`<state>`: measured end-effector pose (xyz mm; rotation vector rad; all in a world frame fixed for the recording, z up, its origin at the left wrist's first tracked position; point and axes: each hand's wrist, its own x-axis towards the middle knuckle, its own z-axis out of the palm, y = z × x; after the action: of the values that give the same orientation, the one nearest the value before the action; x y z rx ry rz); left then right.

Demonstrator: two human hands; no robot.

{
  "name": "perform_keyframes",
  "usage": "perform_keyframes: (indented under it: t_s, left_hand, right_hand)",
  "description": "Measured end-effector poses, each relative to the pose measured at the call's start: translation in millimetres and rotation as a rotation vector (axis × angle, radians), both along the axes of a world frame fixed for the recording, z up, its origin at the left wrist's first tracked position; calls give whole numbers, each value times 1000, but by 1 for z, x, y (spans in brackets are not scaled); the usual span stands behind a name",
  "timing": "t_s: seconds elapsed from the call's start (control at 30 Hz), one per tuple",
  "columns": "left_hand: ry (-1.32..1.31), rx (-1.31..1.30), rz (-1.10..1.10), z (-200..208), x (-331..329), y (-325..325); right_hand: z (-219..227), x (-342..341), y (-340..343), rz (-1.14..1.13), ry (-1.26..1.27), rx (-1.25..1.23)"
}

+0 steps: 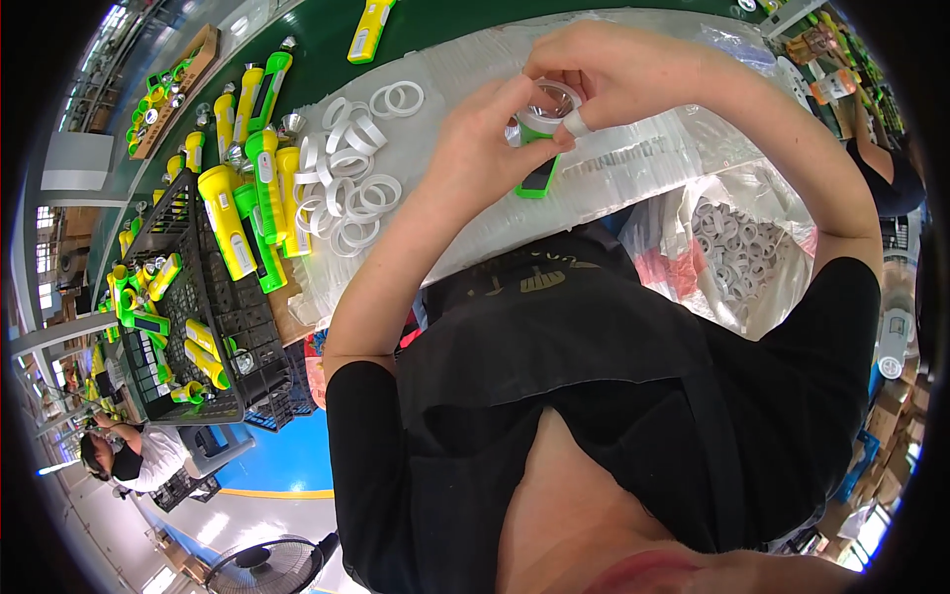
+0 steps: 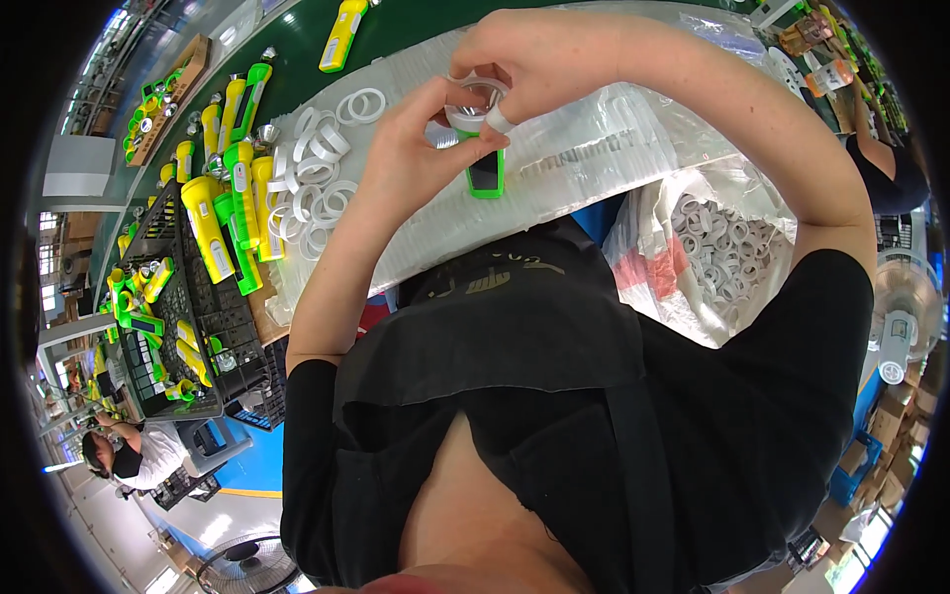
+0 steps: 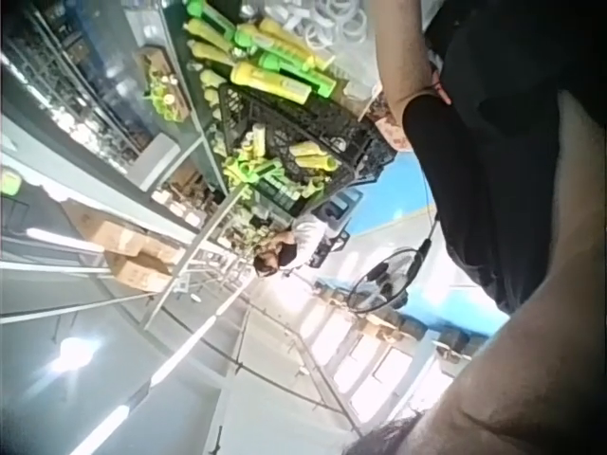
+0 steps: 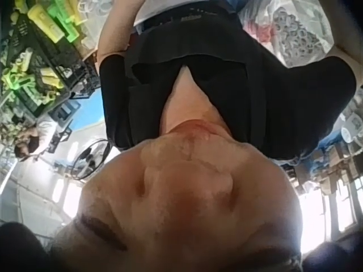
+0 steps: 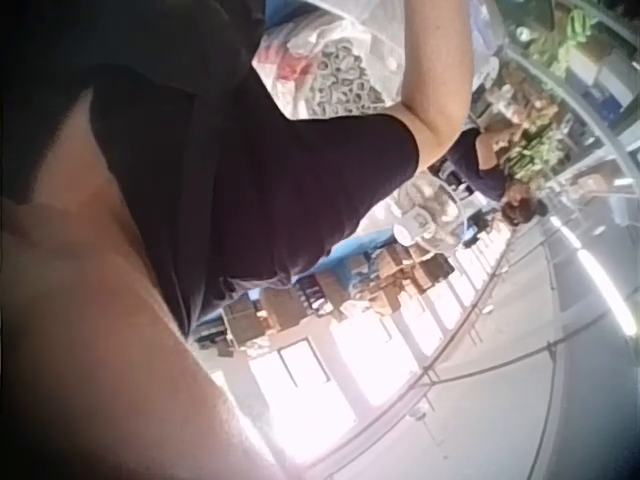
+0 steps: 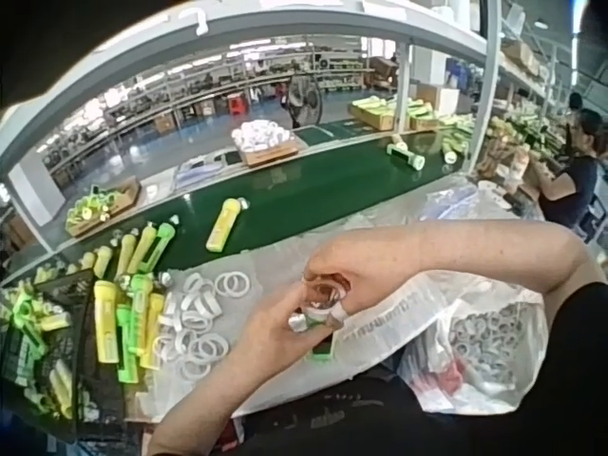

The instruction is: Assembling plastic flashlight components including the lens and outer rings at a factory workstation.

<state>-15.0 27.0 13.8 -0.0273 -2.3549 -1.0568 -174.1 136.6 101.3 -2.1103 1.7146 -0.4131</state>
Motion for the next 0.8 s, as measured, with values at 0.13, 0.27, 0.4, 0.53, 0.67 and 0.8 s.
perform_keyframes:
  t_s: [0.13, 0.27, 0.4, 0.53, 0.67, 0.8]
  left_hand:
    - [6, -59, 81, -7, 0, 6]
    - [82, -12, 93, -13, -6, 1]
    - [85, -11, 55, -9, -3, 5]
    - [95, -49, 65, -10, -4, 7]
    - [207, -69, 55, -22, -3, 4]
    - [230, 176, -113, -8, 7, 2]
  right_hand:
    - [-15, 11, 3, -318, 200, 72]
    - [-2, 14, 5, -482, 254, 97]
    - [-21, 0, 10, 27, -17, -218]
    - [-28, 14, 11, -478, 275, 7]
    - [-34, 7, 25, -219, -82, -227]
    - [-28, 9, 42, -191, -144, -370]
